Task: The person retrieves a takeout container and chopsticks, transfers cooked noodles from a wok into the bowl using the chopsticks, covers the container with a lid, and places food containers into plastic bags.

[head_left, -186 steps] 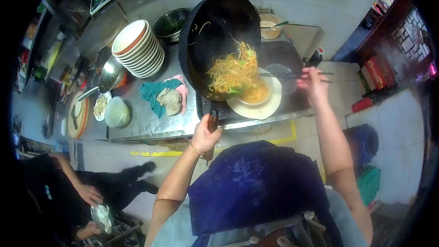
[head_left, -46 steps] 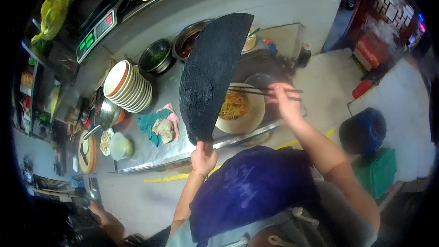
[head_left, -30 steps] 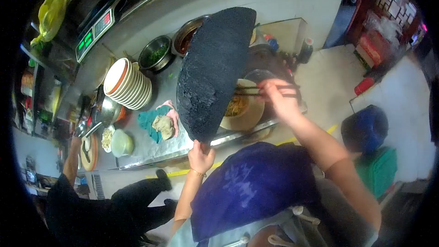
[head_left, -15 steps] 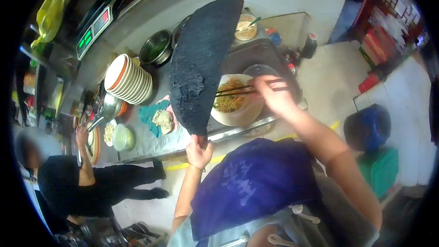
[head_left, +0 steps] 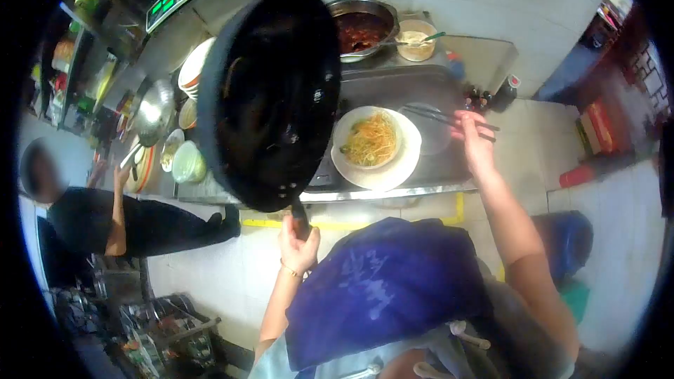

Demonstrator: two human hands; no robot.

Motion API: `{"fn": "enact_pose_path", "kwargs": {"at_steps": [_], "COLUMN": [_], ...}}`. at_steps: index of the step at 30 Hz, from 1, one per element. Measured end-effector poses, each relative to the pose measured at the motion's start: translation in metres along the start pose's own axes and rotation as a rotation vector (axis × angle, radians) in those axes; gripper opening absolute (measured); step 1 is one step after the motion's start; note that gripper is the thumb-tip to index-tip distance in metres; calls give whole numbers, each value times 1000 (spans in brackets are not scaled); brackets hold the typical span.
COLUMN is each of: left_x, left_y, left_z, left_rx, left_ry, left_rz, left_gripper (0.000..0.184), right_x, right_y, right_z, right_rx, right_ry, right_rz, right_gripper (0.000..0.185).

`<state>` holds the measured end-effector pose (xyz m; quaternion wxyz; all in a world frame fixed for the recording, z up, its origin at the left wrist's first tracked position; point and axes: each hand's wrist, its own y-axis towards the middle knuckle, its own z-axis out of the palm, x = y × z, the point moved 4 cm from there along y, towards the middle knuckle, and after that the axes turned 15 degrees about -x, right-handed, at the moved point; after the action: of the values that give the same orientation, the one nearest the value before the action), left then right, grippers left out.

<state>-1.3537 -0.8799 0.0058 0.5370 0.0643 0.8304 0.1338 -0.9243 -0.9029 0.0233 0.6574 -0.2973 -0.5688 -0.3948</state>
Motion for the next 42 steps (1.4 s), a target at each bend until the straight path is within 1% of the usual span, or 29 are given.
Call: {"fn": "enact_pose_path", "kwargs": {"at_steps": [1, 2, 3, 5, 6, 9, 10, 13, 16, 19, 20, 21, 22, 23, 24, 25, 27, 28, 31, 33, 34, 35, 36, 37, 38, 39, 40, 41, 42], "left_x": [-4, -10, -15, -22, -28, -24, -13, -4, 12, 22, 28, 38, 27, 32, 45, 57, 81, 92, 112, 116, 108, 107, 113, 117, 109, 101, 98, 100, 105], "left_y": [-4, -12, -19, -29, -34, -54, -62, -93, -123, -156, -169, -172, -172, -177, -184, -193, -209, -207, -222, -224, -212, -212, -212, -211, -200, -183, -168, -157, -146], "left_z": [-7, -16, -24, -42, -49, -70, -75, -91, -104, -115, -118, -119, -119, -121, -121, -124, -129, -126, -131, -139, -144, -151, -156, -159, -168, -176, -183, -187, -193], "left_rx": [-10, 36, -28, -41, -56, -89, -129, -235, -351, -440, -463, -483, -472, -496, -525, -550, -540, -557, -574, -582, -595, -609, -623, -633, -581, -527, -472, -409, -347], "left_ry": [-82, -111, -183, -265, -284, -246, -248, -240, -242, -304, -341, -379, -461, -481, -497, -513, -514, -521, -508, -442, -304, -395, -488, -585, -519, -451, -383, -404, -421], "left_rz": [-122, -351, -352, -408, -452, -543, -561, -623, -780, -934, -956, -977, -991, -994, -995, -995, -967, -946, -886, -834, -914, -972, -1028, -1081, -1041, -994, -941, -949, -964], "left_gripper": [34, 35, 36, 34, 30, 27, 24, 21, 18, 17, 17, 17, 18, 18, 19, 19, 23, 24, 25, 22, 19, 18, 17, 15, 15, 15, 14, 14, 14], "right_x": [-9, -19, -26, -36, -34, -41, -31, 19, 51, 61, 62, 51, 54, 46, 29, 25, -21, -41, -92, -106, -121, -129, -141, -130, -120, -123, -118, -118, -117], "right_y": [4, 9, 9, 9, 12, 29, 27, 7, -4, -28, -43, -60, -82, -101, -121, -143, -174, -185, -215, -213, -207, -190, -169, -151, -133, -112, -96, -84, -75], "right_z": [2, 6, 15, 37, 46, 69, 76, 83, 90, 120, 136, 158, 183, 209, 238, 265, 324, 355, 425, 457, 475, 484, 493, 497, 501, 503, 503, 502, 505], "right_rx": [22, 43, 93, 131, 149, 212, 241, 450, 429, 424, 483, 552, 650, 722, 824, 894, 999, 972, 1127, 1078, 1107, 1101, 1050, 981, 912, 850, 793, 762, 749], "right_ry": [-42, -84, -83, 9, -4, 131, 97, -226, -228, -132, -113, -156, 2, 9, -48, 30, 62, 183, -49, -167, -186, -180, -168, -244, -448, -399, -427, -382, -442], "right_rz": [17, 34, 67, 206, 136, 185, 157, -148, -673, -644, -679, -617, -613, -684, -508, -445, -480, -664, -439, -946, -1002, -1007, -870, -880, -875, -922, -910, -722, -792], "right_gripper": [24, 23, 22, 23, 23, 24, 22, 16, 14, 14, 14, 14, 16, 18, 19, 20, 21, 21, 17, 15, 13, 11, 12, 14, 14, 14, 13, 13, 13]}}
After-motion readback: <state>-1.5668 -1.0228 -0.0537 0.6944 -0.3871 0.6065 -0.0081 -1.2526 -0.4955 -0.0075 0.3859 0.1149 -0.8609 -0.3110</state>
